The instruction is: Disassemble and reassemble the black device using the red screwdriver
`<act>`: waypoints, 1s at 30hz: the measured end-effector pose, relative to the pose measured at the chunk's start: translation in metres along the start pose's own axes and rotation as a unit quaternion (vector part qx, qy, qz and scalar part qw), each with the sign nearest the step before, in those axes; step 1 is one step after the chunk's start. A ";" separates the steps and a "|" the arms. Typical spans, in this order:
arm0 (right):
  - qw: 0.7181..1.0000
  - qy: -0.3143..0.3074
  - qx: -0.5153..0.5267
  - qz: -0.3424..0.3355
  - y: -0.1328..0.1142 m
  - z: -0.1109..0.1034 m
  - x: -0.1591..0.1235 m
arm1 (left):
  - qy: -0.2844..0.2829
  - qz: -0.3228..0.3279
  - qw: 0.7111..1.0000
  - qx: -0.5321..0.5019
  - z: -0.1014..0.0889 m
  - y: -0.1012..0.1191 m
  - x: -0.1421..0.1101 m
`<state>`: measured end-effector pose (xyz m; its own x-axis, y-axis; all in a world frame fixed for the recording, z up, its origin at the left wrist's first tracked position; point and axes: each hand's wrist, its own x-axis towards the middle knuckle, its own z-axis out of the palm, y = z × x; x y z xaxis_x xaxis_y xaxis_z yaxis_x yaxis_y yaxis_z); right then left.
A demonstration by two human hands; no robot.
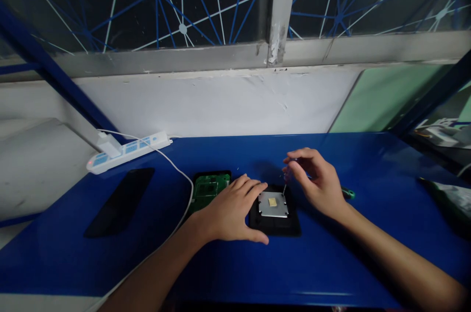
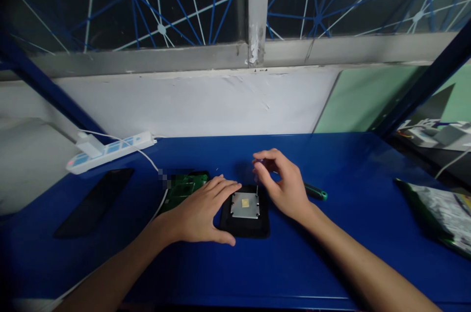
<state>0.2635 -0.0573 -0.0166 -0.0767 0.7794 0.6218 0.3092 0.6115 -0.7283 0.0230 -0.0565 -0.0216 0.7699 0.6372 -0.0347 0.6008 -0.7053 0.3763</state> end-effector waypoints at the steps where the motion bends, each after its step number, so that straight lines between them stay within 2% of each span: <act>1: 1.000 0.004 0.007 -0.002 0.001 0.000 0.000 | 0.002 0.002 1.000 -0.001 0.000 0.000 0.000; 7: 0.999 -0.003 0.033 -0.025 0.005 0.000 -0.001 | 0.012 0.013 1.000 0.000 -0.003 0.000 -0.001; 16: 0.997 0.029 -0.021 -0.061 0.009 -0.002 0.000 | 0.026 0.018 0.999 0.010 0.001 -0.004 -0.002; 21: 0.997 0.044 -0.042 -0.053 0.003 -0.001 0.001 | 0.004 0.005 1.000 0.016 -0.002 -0.002 -0.002; 30: 0.996 0.007 -0.069 -0.048 -0.011 0.000 0.000 | 0.006 0.008 1.000 0.008 -0.001 -0.004 -0.001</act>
<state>0.2600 -0.0642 -0.0091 -0.0990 0.7156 0.6915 0.4282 0.6579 -0.6196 0.0195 -0.0538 -0.0224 0.7774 0.6288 -0.0181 0.5913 -0.7206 0.3620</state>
